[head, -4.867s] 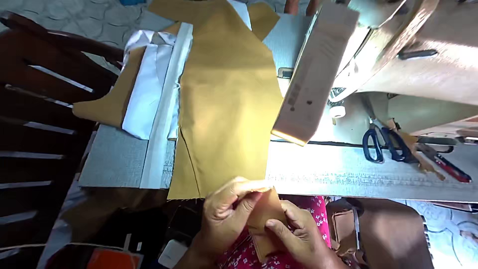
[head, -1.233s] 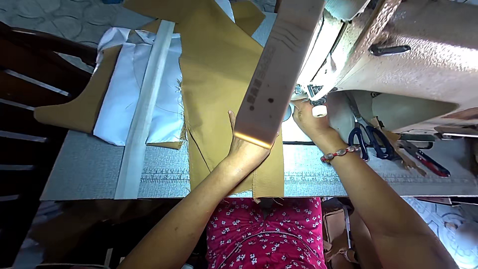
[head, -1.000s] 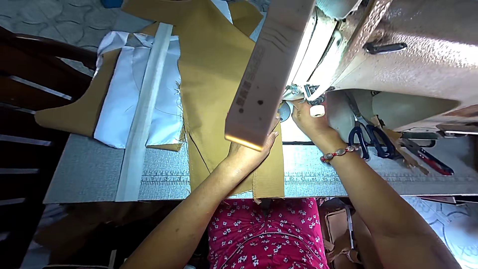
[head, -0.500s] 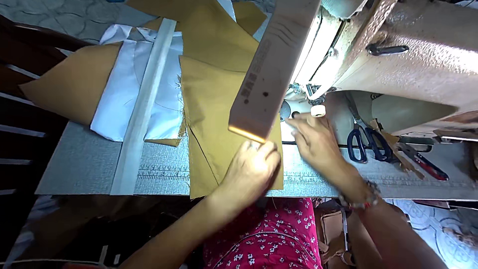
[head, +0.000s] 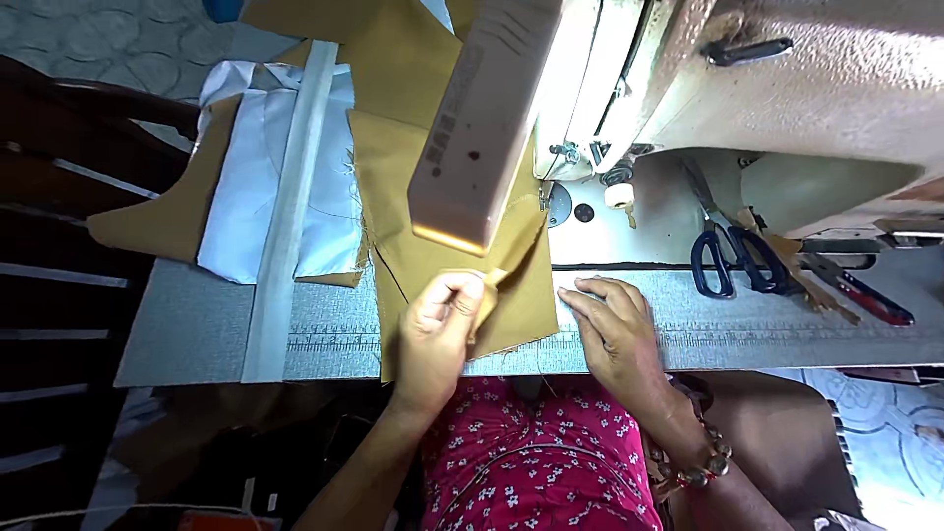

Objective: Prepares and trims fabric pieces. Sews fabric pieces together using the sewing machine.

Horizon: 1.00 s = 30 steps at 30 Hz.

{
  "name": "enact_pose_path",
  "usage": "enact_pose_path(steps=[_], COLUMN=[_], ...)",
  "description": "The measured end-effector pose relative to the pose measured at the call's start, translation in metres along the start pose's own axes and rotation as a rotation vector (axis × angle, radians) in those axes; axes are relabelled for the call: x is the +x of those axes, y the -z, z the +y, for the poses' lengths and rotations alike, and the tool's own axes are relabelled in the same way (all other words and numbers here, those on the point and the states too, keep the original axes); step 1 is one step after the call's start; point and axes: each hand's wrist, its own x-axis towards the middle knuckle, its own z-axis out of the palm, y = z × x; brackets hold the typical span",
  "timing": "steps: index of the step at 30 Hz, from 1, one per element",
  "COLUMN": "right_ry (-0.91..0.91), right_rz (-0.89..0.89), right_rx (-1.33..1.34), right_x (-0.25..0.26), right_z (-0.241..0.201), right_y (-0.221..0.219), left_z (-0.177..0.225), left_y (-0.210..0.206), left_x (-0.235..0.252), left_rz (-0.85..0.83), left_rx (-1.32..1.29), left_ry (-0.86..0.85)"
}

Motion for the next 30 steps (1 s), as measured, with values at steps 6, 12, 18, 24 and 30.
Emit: enact_pose_path(steps=[6,12,18,24,30], right_ry=[0.056,0.052,0.041,0.051,0.051], right_rz=[-0.085,-0.113,-0.148,-0.125,-0.097], right_rx=[-0.109,-0.088,-0.060,-0.053,-0.020], right_x=[-0.008,-0.016,-0.031,-0.036,-0.028], right_z=[-0.004,-0.006,-0.009,-0.009,-0.008], right_y=[0.002,0.007,0.016,0.016,0.021], left_z=[0.003,-0.012,-0.020,-0.022,-0.018], left_y=[0.005,-0.007,-0.023,-0.026,-0.025], left_x=[0.002,-0.017,-0.025,-0.027,-0.028], left_rz=[-0.009,-0.237,-0.251,-0.254,-0.303], left_rx=[0.030,0.666,0.857,0.919,0.979], left_ry=[-0.052,-0.544,-0.638,-0.658,-0.640])
